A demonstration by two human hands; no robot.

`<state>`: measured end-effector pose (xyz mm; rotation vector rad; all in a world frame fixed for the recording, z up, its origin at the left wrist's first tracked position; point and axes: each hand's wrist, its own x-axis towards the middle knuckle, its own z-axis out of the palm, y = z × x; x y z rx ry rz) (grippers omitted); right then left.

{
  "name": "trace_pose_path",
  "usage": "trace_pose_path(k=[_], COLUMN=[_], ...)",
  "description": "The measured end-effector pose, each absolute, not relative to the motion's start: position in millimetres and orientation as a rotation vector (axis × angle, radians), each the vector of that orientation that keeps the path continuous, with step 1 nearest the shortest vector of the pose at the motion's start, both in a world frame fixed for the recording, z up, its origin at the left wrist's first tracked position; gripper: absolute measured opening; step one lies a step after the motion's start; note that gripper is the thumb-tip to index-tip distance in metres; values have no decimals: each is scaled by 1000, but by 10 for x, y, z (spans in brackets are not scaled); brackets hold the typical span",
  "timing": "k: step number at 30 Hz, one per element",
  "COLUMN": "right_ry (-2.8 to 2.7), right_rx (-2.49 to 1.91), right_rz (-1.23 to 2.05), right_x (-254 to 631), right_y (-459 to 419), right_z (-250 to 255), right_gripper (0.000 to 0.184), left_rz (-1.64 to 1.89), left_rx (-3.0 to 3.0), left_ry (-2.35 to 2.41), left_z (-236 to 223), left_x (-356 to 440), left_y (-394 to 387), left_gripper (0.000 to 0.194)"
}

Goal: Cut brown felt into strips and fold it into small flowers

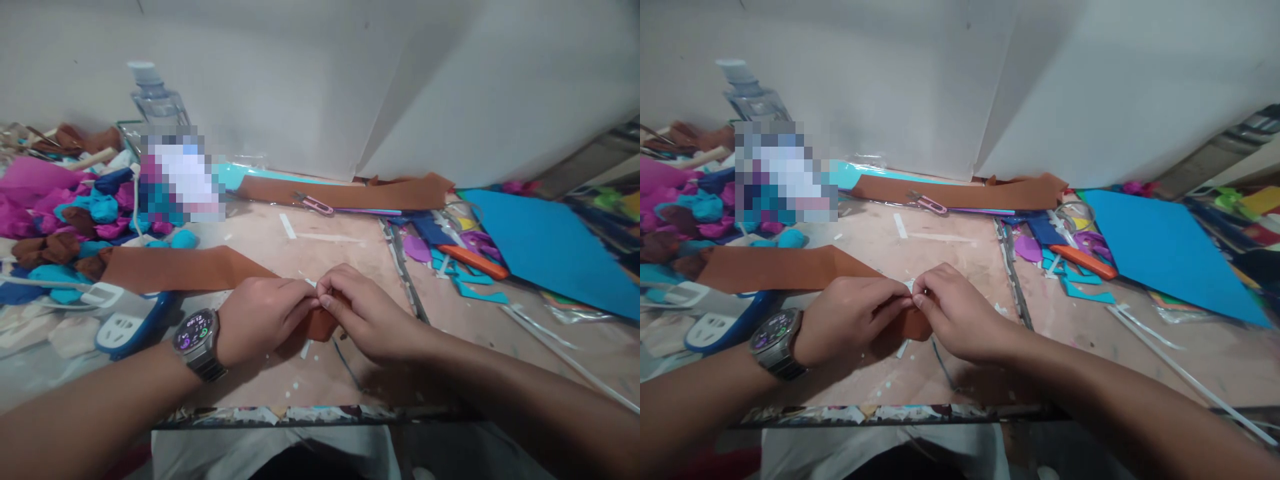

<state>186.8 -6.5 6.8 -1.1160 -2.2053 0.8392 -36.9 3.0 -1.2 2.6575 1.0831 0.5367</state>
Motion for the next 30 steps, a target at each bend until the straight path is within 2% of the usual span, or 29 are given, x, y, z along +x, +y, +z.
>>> trace_pose_path(k=[8, 16, 20, 30], right_ry=[-2229, -2263, -2202, -2352], right_rx=[-1053, -1102, -1054, -844], right_rz=[691, 823, 798, 648], right_x=[1889, 1883, 1904, 1933], right_y=[-48, -58, -22, 3], right_z=[68, 76, 44, 77], right_gripper=[8, 13, 8, 9], left_rz=[410, 443, 438, 406], left_rx=[2531, 2674, 2513, 2297], left_ry=[1119, 1070, 1090, 1081], left_z=[50, -32, 11, 39], left_x=[-347, -341, -349, -326], left_y=[57, 47, 83, 79], left_gripper=[37, 31, 29, 28])
